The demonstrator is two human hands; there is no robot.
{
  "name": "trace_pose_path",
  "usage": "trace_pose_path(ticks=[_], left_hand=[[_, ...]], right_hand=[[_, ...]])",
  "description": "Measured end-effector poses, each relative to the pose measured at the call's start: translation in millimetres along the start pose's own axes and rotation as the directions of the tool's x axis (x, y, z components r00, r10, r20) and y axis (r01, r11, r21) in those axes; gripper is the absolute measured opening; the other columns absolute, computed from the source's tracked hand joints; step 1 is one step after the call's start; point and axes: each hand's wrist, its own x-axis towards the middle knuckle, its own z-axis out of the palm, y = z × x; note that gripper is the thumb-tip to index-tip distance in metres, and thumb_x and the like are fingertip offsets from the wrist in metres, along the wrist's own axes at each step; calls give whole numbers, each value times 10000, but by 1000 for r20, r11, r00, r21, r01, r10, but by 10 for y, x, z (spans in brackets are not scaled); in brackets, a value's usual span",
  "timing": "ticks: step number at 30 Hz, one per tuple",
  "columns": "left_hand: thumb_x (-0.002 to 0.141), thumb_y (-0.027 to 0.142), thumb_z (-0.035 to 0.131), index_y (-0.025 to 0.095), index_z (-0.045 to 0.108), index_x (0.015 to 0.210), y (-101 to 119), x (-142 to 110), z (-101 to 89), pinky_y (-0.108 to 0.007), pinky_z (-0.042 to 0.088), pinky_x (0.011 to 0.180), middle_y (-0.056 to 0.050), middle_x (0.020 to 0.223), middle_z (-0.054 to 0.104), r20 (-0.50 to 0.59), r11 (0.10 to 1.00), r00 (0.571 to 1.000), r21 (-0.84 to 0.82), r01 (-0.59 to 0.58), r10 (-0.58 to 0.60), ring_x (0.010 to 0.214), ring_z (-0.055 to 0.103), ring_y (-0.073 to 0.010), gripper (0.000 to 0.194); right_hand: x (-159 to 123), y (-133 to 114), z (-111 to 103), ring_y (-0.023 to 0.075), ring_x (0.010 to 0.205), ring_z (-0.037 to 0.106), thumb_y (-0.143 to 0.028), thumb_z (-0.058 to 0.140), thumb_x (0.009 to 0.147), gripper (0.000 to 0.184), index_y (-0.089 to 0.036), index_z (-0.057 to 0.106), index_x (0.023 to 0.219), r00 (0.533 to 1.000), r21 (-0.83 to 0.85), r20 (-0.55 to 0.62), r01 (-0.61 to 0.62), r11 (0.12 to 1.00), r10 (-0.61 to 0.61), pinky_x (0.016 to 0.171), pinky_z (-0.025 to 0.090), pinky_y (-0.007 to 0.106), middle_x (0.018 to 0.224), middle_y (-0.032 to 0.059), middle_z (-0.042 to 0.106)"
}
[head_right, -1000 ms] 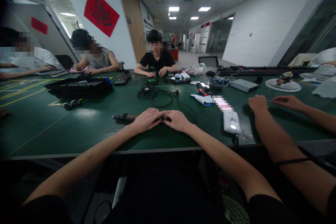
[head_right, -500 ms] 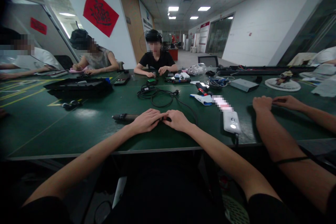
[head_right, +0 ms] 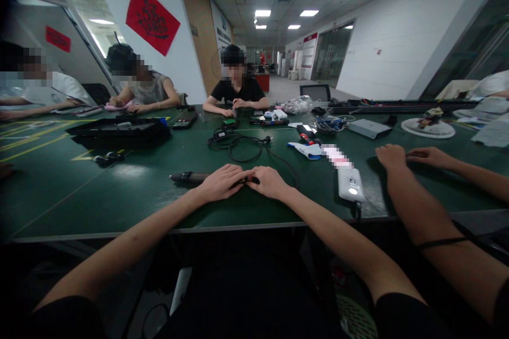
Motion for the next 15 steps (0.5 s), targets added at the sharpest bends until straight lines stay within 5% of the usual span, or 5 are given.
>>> trace_pose_path(ticks=[15], left_hand=[[1057,264,467,206,255,1641,7,9,2,-420,459,1047,-105,1189,642,-23,999,999,-2,34,-34,1142,592,-259,625]], right_hand=[[1,9,1,213,977,679,-278,730,953,80,-199,731,944,1000,13,1,27,1000,-27,899,505,334,1070,70,744]])
